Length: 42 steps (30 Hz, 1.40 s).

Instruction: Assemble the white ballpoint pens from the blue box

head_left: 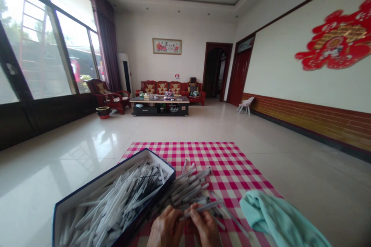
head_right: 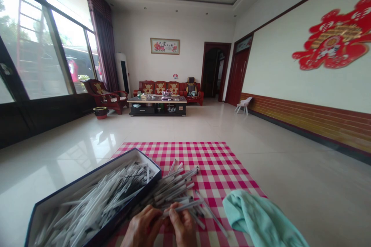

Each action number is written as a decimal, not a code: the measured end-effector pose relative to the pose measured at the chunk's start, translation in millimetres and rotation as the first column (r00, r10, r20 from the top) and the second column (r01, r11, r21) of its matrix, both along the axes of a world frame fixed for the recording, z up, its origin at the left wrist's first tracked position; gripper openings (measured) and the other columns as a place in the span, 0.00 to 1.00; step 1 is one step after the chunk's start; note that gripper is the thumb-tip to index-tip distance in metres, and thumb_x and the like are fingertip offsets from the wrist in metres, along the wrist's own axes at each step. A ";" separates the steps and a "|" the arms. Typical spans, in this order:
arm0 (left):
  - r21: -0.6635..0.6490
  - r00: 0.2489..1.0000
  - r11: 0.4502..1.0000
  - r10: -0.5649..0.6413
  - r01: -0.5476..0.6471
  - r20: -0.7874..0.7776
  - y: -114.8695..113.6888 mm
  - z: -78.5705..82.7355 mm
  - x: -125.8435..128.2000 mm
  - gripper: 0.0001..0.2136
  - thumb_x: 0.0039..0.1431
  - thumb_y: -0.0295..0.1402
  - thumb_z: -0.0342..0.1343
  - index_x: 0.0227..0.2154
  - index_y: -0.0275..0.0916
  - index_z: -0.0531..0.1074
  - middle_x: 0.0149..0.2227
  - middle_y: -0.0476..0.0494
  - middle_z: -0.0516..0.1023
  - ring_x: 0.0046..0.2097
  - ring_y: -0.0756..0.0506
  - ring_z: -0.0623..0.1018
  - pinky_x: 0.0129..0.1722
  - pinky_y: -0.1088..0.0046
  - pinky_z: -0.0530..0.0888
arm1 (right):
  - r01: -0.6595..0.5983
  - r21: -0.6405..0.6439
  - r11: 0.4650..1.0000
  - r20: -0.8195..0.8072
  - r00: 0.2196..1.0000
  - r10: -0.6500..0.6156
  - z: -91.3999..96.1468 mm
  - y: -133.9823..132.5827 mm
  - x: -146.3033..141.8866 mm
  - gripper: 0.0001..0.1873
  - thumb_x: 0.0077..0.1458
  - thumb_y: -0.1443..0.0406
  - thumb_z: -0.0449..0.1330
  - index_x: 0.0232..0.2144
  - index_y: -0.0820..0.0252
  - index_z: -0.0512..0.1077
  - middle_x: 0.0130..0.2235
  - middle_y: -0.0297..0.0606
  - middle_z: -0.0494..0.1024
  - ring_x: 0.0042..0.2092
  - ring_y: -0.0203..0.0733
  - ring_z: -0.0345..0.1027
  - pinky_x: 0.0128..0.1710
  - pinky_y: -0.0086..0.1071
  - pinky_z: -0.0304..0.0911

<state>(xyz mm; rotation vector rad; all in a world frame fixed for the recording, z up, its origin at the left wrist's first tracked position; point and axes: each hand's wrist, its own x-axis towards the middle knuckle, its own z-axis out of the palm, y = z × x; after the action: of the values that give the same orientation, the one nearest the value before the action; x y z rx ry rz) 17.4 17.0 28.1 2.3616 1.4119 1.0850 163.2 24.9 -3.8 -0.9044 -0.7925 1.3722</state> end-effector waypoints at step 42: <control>-0.062 0.813 0.811 0.579 -0.582 -0.063 20.9 53.2 -75.1 0.10 0.58 0.39 0.51 0.29 0.43 0.75 0.31 0.48 0.80 0.31 0.45 0.79 0.30 0.72 0.69 | 0.059 0.092 0.994 0.062 0.996 -0.065 -5.0 -2.8 -13.7 0.21 0.43 0.47 0.64 0.29 0.58 0.72 0.22 0.32 0.72 0.22 0.37 0.65 0.23 0.29 0.60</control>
<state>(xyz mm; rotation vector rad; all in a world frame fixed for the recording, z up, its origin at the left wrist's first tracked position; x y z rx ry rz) -57.7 37.9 81.3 1.9366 2.2370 1.0726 149.5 22.1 -8.8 -0.9000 -0.8620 1.2482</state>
